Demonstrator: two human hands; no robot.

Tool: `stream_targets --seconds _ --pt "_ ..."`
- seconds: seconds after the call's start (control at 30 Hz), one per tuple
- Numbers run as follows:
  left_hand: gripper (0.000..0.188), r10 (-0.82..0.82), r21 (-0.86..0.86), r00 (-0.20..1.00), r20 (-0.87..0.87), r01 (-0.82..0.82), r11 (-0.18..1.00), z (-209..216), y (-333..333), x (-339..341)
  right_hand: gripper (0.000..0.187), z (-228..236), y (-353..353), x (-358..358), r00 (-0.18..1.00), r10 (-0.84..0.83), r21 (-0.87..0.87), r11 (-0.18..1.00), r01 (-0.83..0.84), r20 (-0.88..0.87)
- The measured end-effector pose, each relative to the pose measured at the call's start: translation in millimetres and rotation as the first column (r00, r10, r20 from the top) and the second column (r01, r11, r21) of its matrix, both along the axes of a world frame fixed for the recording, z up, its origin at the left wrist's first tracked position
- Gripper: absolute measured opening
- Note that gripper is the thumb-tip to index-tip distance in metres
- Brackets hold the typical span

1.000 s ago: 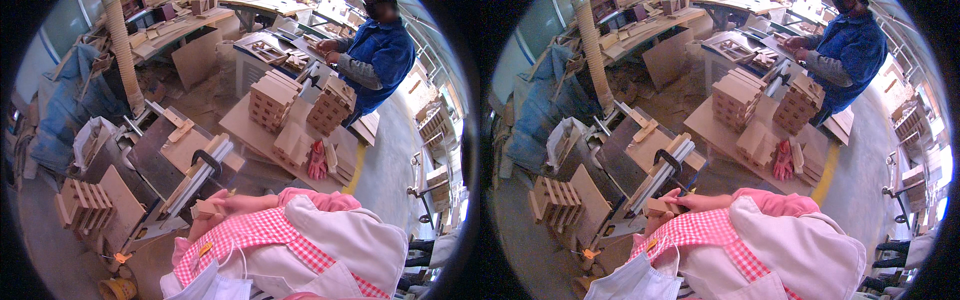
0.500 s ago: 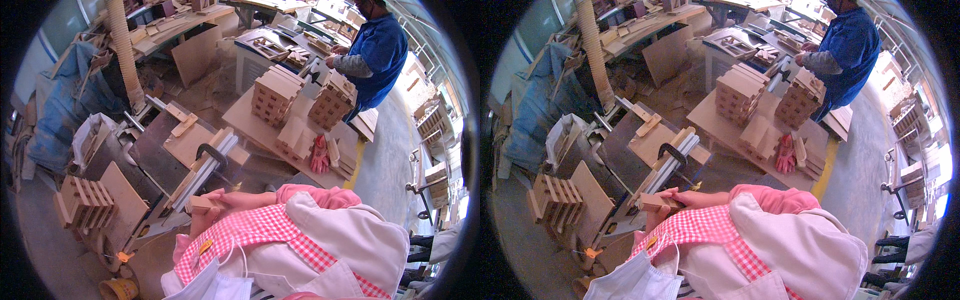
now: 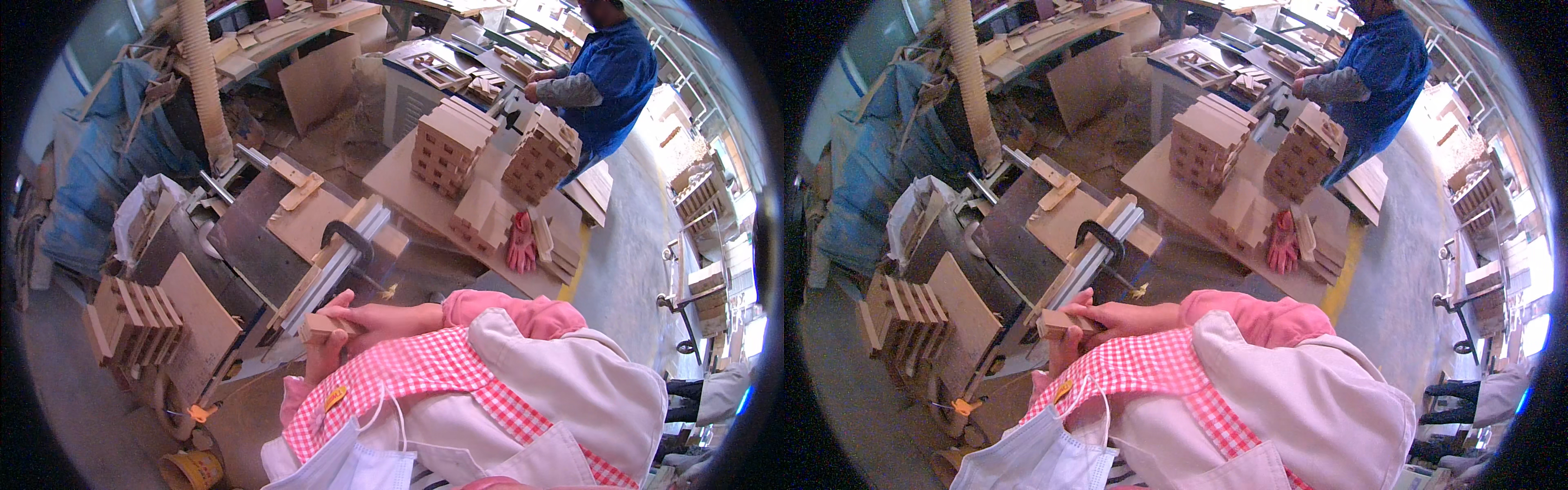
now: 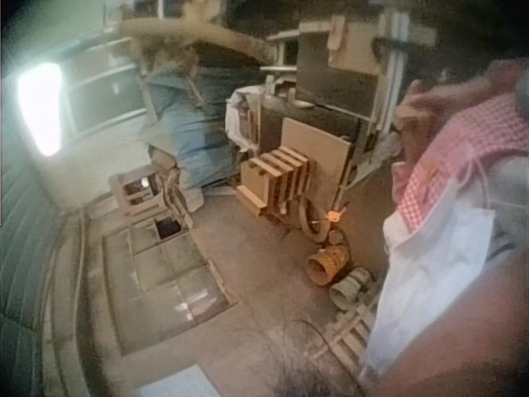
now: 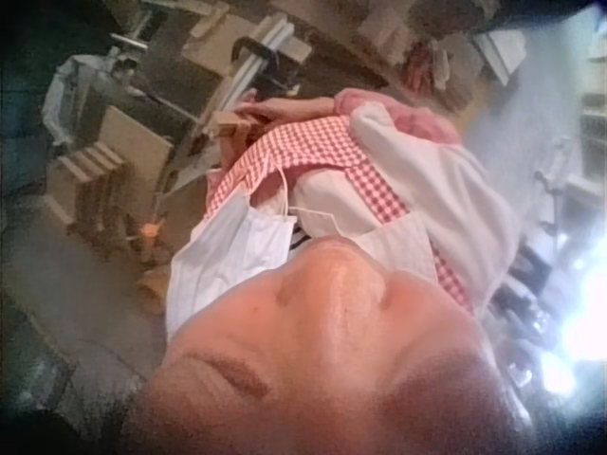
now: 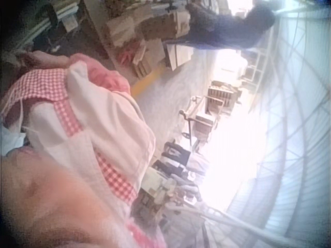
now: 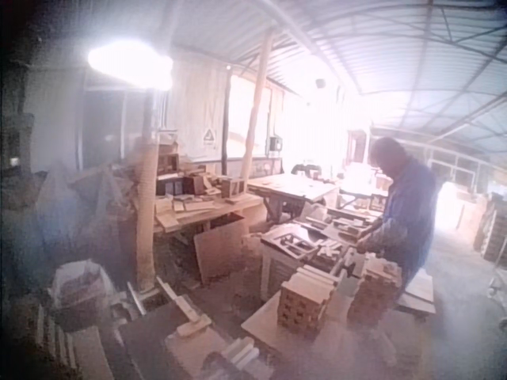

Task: The person repeatedly picks small wooden pieces from a stack, places them into a jig on a table saw, and pushes them through the blade to cut or shape them. After each cut, the person removes the piece and stacks it with others. Another person is visible nearby handling similar pieces.

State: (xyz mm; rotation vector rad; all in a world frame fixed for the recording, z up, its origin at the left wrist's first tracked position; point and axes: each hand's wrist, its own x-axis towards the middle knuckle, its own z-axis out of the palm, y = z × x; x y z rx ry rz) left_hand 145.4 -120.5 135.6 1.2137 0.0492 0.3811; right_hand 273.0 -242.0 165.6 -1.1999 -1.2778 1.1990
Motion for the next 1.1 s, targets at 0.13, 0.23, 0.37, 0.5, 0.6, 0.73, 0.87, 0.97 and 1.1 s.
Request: stream_targets --seconds 0.13,0.23,0.37,0.5,0.6,0.73,0.87,0.97,1.1 --pt "0.056 -0.044 -0.049 0.999 -0.004 0.043 0.998 -6 3 2 0.044 -15 11 -13 0.986 -0.004 -0.107 0.994 -0.014 -0.166" --pt "0.073 -0.143 -0.077 0.981 -0.128 0.134 0.988 -17 1 -5 0.03 -13 4 -3 0.991 -0.073 0.026 0.997 0.076 -0.115" --pt "0.058 0.077 0.328 0.978 -0.191 -0.011 0.945 -38 10 -9 0.03 -9 -29 15 0.881 -0.471 -0.343 0.835 0.43 -0.042" --pt "0.038 0.399 0.593 0.891 -0.217 -0.205 0.779 -53 30 -15 0.034 -21 -31 33 0.754 -0.605 -0.296 0.791 0.535 -0.255" --pt "0.033 0.595 0.793 0.794 -0.122 -0.283 0.539 -66 51 -11 0.034 -23 -24 48 0.737 -0.622 -0.284 0.781 0.557 -0.266" --pt "0.029 0.71 0.91 0.702 -0.062 -0.252 0.328 -84 82 1 0.032 -18 -17 62 0.73 -0.585 -0.283 0.811 0.513 -0.353" --pt "0.024 0.724 0.942 0.644 -0.247 -0.015 0.335 -89 101 12 0.032 -19 -12 71 0.728 -0.595 -0.342 0.8 0.494 -0.34" --pt "0.024 0.74 0.882 0.48 -0.47 0.288 0.374 -83 116 7 0.032 -23 -12 81 0.732 -0.588 -0.349 0.804 0.482 -0.344" --pt "0.024 0.841 0.836 0.292 -0.456 0.463 0.293 -83 154 -17 0.033 -30 -12 93 0.73 -0.584 -0.342 0.808 0.48 -0.354"
